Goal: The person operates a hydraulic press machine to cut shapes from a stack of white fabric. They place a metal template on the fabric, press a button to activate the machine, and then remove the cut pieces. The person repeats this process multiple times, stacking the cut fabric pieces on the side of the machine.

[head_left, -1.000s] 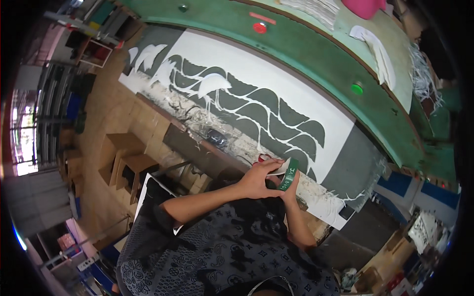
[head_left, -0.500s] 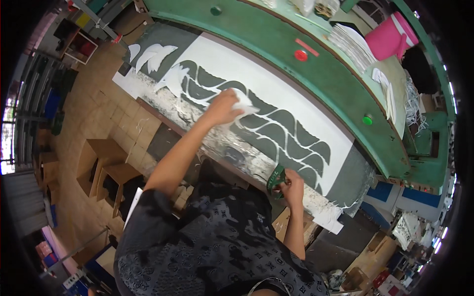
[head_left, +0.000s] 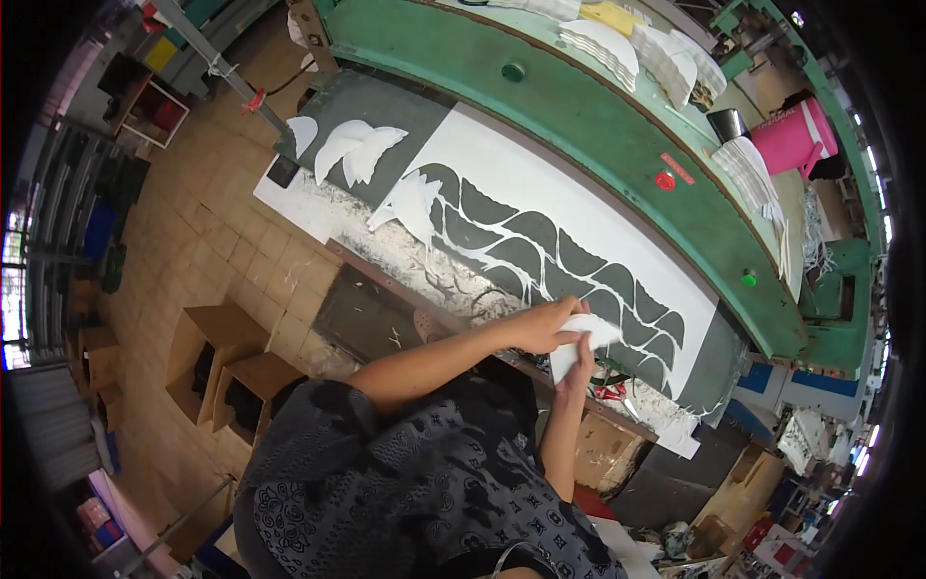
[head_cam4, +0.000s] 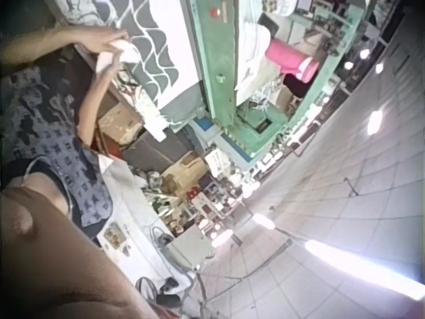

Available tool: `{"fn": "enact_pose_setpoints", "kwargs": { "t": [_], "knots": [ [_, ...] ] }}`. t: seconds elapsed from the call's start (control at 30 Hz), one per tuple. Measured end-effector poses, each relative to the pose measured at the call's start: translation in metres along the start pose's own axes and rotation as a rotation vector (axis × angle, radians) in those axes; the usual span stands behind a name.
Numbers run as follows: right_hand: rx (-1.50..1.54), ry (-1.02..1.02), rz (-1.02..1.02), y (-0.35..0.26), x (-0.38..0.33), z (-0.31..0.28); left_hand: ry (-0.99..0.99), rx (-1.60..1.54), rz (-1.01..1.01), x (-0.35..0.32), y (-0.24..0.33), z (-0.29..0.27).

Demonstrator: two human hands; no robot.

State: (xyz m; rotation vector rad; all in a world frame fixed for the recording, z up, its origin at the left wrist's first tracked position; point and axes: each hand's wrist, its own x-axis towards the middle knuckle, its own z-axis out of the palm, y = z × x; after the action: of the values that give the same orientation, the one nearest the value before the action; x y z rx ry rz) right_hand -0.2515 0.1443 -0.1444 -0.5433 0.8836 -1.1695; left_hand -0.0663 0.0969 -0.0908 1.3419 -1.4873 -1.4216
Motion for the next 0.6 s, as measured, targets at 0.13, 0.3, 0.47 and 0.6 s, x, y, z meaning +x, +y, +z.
{"fn": "enact_pose_setpoints", "kwargs": {
  "t": [0.13,0.3,0.47,0.6],
  "knots": [
    [0.170,-0.020,0.146,-0.001,0.004,0.031,0.839,0.334,-0.157,-0.008,-0.069,-0.126],
    [0.388,-0.069,0.248,0.029,0.019,0.028,0.929,0.911,-0.736,-0.022,-0.118,-0.200],
    [0.181,-0.168,0.355,0.045,0.059,0.048,0.796,0.825,-0.583,-0.021,-0.116,-0.187],
    [-0.033,-0.255,0.321,0.035,0.077,0.075,0.655,0.907,-0.437,-0.032,-0.130,-0.201]
  ]
}}
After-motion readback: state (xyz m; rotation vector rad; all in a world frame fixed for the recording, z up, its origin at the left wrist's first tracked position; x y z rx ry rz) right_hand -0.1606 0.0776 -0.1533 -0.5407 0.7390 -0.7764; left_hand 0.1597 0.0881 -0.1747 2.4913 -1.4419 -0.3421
